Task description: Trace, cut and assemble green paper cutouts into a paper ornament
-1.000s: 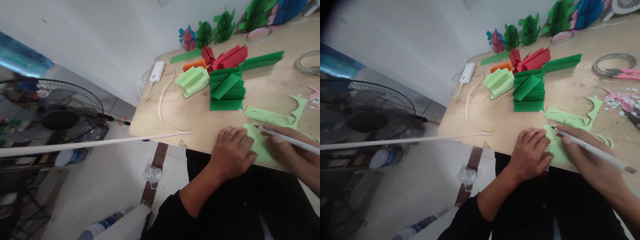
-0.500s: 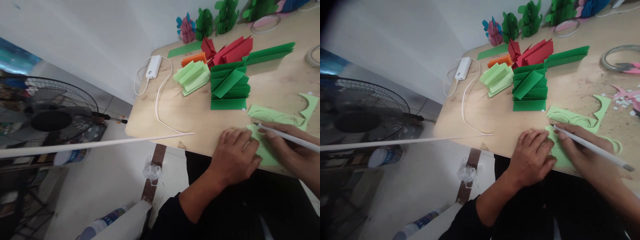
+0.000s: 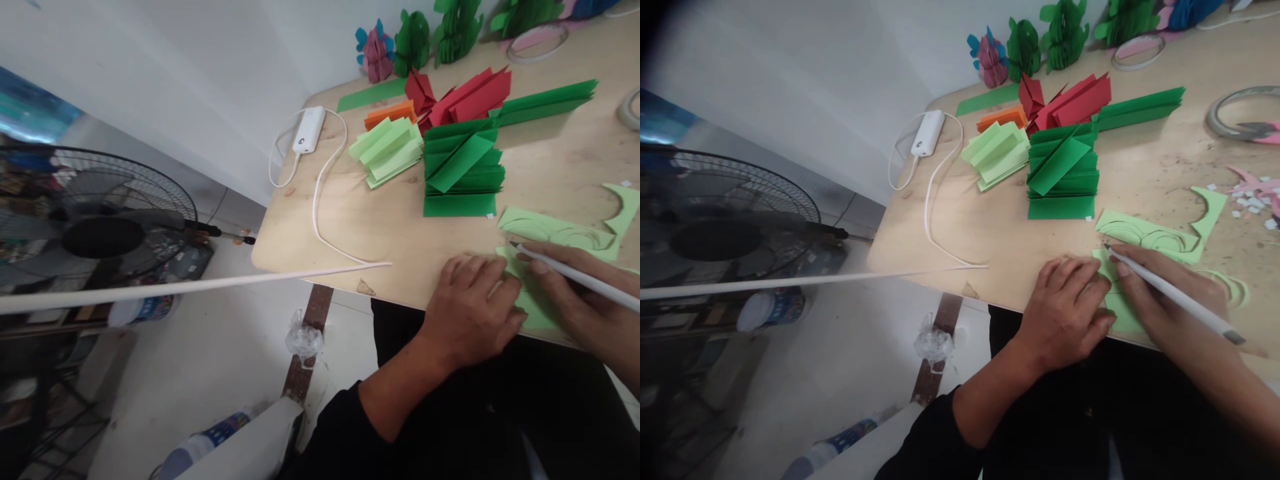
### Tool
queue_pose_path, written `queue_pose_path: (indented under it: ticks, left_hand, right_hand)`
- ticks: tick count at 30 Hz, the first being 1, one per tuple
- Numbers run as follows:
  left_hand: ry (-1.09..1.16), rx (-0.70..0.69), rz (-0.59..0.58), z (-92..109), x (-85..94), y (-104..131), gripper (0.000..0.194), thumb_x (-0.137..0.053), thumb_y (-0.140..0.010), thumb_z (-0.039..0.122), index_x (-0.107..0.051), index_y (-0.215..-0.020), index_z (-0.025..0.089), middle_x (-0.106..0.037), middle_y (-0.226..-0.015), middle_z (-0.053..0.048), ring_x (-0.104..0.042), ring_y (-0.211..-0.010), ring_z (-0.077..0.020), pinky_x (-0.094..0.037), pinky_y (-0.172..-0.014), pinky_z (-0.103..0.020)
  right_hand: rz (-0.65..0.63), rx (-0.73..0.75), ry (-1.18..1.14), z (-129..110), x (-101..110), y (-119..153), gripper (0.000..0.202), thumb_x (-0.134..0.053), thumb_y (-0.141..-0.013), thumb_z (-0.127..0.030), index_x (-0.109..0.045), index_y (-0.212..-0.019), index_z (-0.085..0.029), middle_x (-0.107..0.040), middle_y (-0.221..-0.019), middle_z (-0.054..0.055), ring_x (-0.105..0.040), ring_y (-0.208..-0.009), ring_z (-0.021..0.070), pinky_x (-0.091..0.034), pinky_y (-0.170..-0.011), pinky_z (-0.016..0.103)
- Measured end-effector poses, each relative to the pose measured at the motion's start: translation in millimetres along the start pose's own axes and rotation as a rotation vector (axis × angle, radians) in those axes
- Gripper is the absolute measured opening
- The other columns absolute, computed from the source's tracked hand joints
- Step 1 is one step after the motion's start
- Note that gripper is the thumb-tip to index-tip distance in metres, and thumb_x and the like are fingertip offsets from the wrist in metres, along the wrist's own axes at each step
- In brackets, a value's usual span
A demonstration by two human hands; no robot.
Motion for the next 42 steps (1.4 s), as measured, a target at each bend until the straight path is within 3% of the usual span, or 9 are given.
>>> queue_pose_path:
  ticks: [13, 21, 28, 34, 42]
  left_hand:
    - [-0.038, -0.014, 0.005, 1.3, -3.3, 1.1, 0.042, -0.036, -0.093, 0.036, -0.054, -0.125, 0.017, -0.049, -0.135, -0.007, -0.041, -0.126, -0.0235, -0.026, -0.111, -0.043]
    - [-0.04, -0.01, 0.02, 0.7, -4.6, 1.6, 0.042, -0.034, -0.093, 0.037, -0.055, -0.124, 0.016, -0.048, -0.137, -0.007, -0.038, -0.129, -0.023, -0.028, -0.112, -0.042]
    - [-0.04, -0.011, 0.03, 0.7, -4.6, 1.8, 0.042, -0.033, -0.093, 0.036, -0.056, -0.123, 0.016, -0.049, -0.135, -0.007, -0.04, -0.128, -0.0234, -0.027, -0.112, -0.042]
    - [-0.055, -0.018, 0.036, 0.9, -5.9, 1.8, 0.042, -0.033, -0.093, 0.036, -0.056, -0.122, 0.016, -0.048, -0.135, -0.008, -0.04, -0.128, -0.0232, -0.027, -0.111, -0.043]
    - [-0.07, -0.023, 0.062, 1.6, -3.3, 1.5, 0.039, -0.039, -0.092, 0.035, -0.057, -0.12, 0.015, -0.049, -0.134, -0.009, -0.04, -0.127, -0.0234, -0.027, -0.109, -0.043]
  right_hand:
    - [-0.02, 0.036, 0.015, 0.4, -2.2, 0.4, 0.034, -0.047, -0.086, -0.043, -0.065, -0.108, -0.024, -0.072, -0.1, 0.005, -0.067, -0.082, 0.0194, -0.05, -0.068, 0.032]
    - [-0.014, 0.045, 0.021, -0.4, -1.5, 1.4, 0.034, -0.049, -0.085, -0.043, -0.066, -0.106, -0.023, -0.072, -0.097, 0.005, -0.068, -0.078, 0.0182, -0.05, -0.067, 0.03]
    - [-0.026, 0.103, 0.028, -4.6, -4.8, -0.4, 0.034, -0.047, -0.087, -0.04, -0.064, -0.111, -0.022, -0.072, -0.103, 0.005, -0.068, -0.086, 0.0187, -0.051, -0.072, 0.029]
    - [0.022, 0.142, 0.098, -2.2, -3.9, 0.2, 0.029, -0.048, -0.086, -0.039, -0.064, -0.105, -0.025, -0.073, -0.086, 0.002, -0.068, -0.073, 0.0171, -0.049, -0.061, 0.028]
    - [0.001, 0.185, 0.121, 3.4, -8.8, 4.5, 0.027, -0.047, -0.087, -0.037, -0.063, -0.106, -0.025, -0.07, -0.094, 0.003, -0.066, -0.08, 0.0178, -0.048, -0.067, 0.029]
Point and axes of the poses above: each hand's wrist, its own y-axis away from the middle knuckle, its own x-axis out of the back of the hand, z = x × y, the point moved 7 cm from there along -y, towards the middle knuckle
